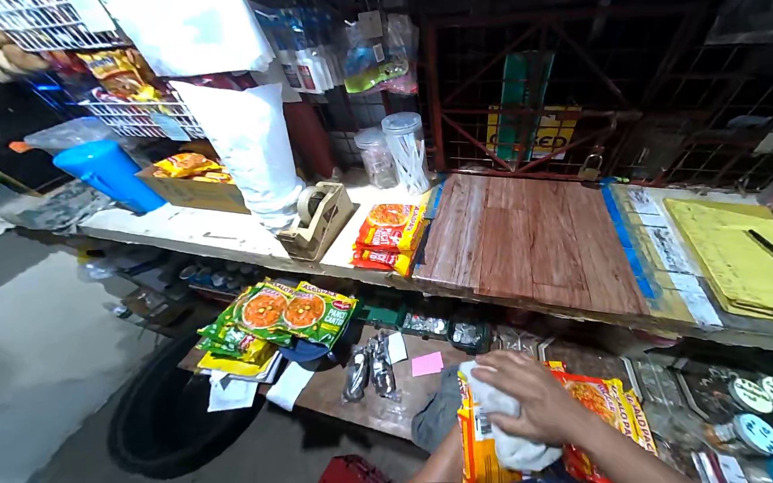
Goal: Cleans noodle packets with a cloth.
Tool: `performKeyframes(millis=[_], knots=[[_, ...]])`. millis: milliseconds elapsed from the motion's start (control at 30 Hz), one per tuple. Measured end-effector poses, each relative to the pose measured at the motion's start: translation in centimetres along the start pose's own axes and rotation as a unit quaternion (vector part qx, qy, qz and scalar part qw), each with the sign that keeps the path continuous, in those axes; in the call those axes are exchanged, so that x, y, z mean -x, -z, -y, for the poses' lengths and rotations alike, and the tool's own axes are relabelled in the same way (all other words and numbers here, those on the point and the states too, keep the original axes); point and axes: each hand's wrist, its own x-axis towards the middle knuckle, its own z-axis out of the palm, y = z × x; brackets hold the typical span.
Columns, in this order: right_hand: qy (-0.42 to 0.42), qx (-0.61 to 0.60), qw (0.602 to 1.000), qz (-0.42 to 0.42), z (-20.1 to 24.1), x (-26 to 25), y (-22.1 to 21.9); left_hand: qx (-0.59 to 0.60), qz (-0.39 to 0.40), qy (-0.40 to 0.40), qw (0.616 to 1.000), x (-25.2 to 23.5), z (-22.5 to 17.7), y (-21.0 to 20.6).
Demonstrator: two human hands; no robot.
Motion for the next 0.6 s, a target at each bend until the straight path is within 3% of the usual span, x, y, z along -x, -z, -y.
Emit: performKeyframes(millis=[100,200,333,400,500,600], knots=[[-0.104,-0.09,0.99,0.011,-1.9,0.4,1.4,-0.04,0.035,0.004,0.999,-0.9,1.0,1.4],[-0.251,-0.095,0.963,0.026,-4.1,1.3,3.4,-0.091,0.026,0.023,0.995,-0.9,1.1,1.4],[-0.358,-0.08,0.912,-0.181,-6.7,5.3,5.5,-0.2,0.015,0.031,0.979,-1.0,1.6,3.2],[-0.394,-0.097,0.872,-0.275,-6.8,7.8,6.9,-0.176,0.005,0.028,0.984,-1.5,1.9,3.2],[-0.448,-0.068,0.819,-0.351,-6.3,11.9,8.4,-0.055,-0.032,0.026,0.998,-3.2,0.7,-0.7],[-0.493,-0.05,0.78,-0.383,-5.7,15.9,8.7,-0.018,-0.008,0.039,0.999,-5.8,-0.6,-4.1]])
